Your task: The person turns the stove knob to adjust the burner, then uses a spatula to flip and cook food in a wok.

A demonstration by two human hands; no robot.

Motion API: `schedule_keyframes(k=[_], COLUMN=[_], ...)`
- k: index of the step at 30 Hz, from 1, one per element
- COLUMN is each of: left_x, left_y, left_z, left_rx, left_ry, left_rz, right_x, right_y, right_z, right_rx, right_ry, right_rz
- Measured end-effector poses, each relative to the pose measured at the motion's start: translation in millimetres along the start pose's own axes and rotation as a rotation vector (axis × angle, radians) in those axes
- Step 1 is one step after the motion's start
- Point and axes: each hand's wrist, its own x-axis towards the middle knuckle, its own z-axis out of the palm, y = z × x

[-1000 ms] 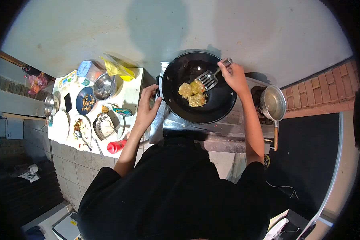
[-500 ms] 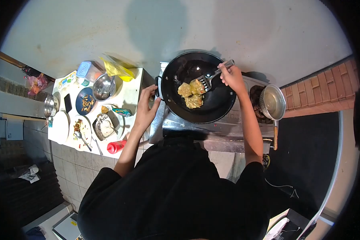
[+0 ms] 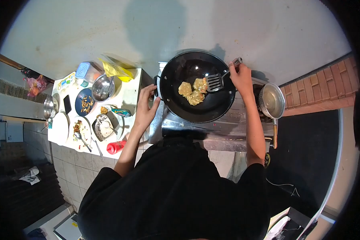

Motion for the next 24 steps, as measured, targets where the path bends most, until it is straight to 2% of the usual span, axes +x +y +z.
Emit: schedule_keyframes(k=[4,13,15,18,24], left_x=[-1.3,-2.4,-3.4,-4.0,-2.6], left_y=[-1.0,-2.7,-3.5,-2.1,-5.1], left_z=[0.5,0.0,-0.3,0.4,2.2], left_rx=[-0.018,-0.021,-0.04,-0.076,-0.054], left_ry=[0.001,-0.002,0.0,-0.003,0.012], left_rz=[-0.016,-0.029,-0.038,-0.052,-0.011], right_x=[0.1,-12.2,-16.7,-18.4,-7.1], right_y=[6.0,-6.8,-23.8,-45.3,-53.3], right_z=[8.9,24.2,10.7,-8.6,-23.8], right_rx=[-0.057,0.171,0.112,0.013,-0.15], right_ry=[-0.033,-0.151,-0.081,-0.035,-0.009], right_rz=[0.026,0.1,-0.094,-0.171,-0.11])
